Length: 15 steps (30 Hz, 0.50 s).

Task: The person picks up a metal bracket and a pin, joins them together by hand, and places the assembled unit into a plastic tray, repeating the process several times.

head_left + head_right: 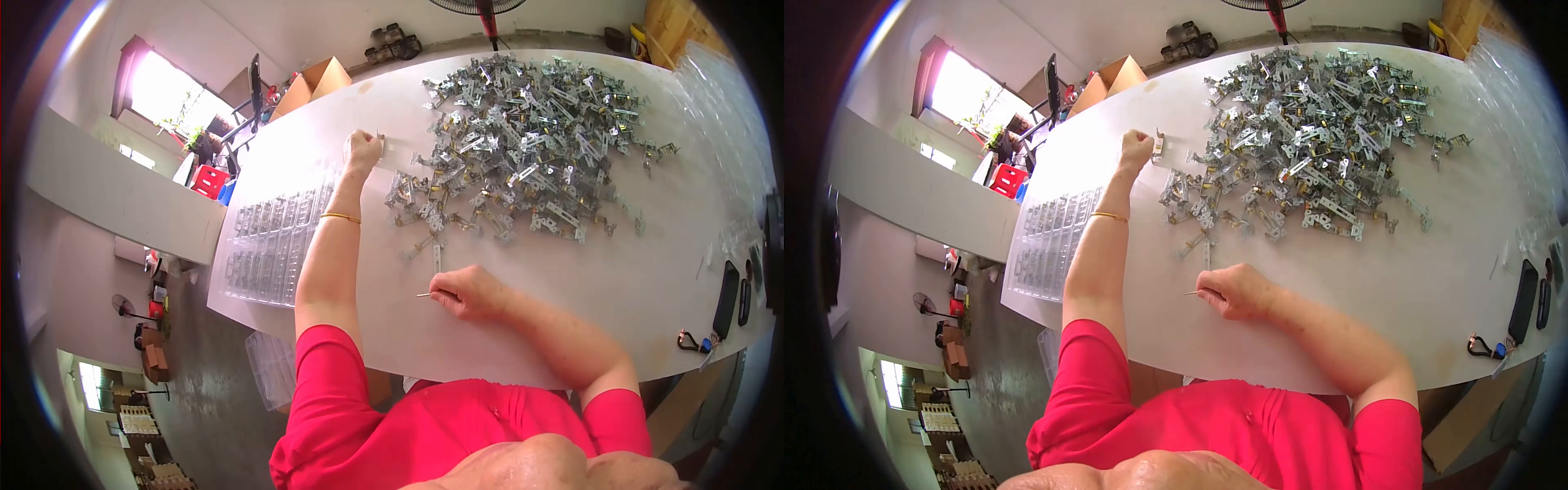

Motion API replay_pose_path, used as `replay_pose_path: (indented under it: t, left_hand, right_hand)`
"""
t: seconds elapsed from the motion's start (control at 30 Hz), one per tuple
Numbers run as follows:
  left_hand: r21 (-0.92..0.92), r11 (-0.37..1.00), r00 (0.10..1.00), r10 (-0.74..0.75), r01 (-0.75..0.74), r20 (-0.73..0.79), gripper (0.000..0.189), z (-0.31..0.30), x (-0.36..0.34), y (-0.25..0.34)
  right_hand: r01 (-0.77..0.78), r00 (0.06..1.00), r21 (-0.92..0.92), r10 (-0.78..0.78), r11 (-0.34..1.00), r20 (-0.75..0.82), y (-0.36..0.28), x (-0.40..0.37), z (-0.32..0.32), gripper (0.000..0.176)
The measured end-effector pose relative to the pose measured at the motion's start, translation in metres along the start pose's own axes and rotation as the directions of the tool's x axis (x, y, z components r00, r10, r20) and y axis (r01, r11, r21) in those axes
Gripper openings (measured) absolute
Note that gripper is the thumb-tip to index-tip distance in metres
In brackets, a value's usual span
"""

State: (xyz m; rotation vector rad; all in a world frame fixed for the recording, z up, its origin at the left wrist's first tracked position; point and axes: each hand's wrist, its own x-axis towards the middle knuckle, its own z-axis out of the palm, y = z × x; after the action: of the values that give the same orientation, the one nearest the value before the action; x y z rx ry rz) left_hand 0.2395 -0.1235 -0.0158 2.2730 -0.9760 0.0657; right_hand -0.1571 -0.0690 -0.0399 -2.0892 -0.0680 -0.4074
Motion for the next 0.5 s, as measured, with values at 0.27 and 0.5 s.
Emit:
replay_pose_path:
  t: [0.27, 0.5]
  left_hand:
    - [0.247, 0.96, 0.988, -0.148, 0.134, 0.039, 0.04, 0.032, 0.009, -0.017]
    - [0.298, 0.937, 0.982, -0.189, 0.183, -0.009, 0.033, 0.036, -0.002, 0.004]
  right_hand:
    - [0.067, 0.997, 0.0, -0.067, 0.998, -0.04, 0.008, 0.003, 0.002, 0.009]
    - [-0.005, 1.0, 0.054, 0.006, 0.999, -0.024, 0.006, 0.005, 0.0, 0.008]
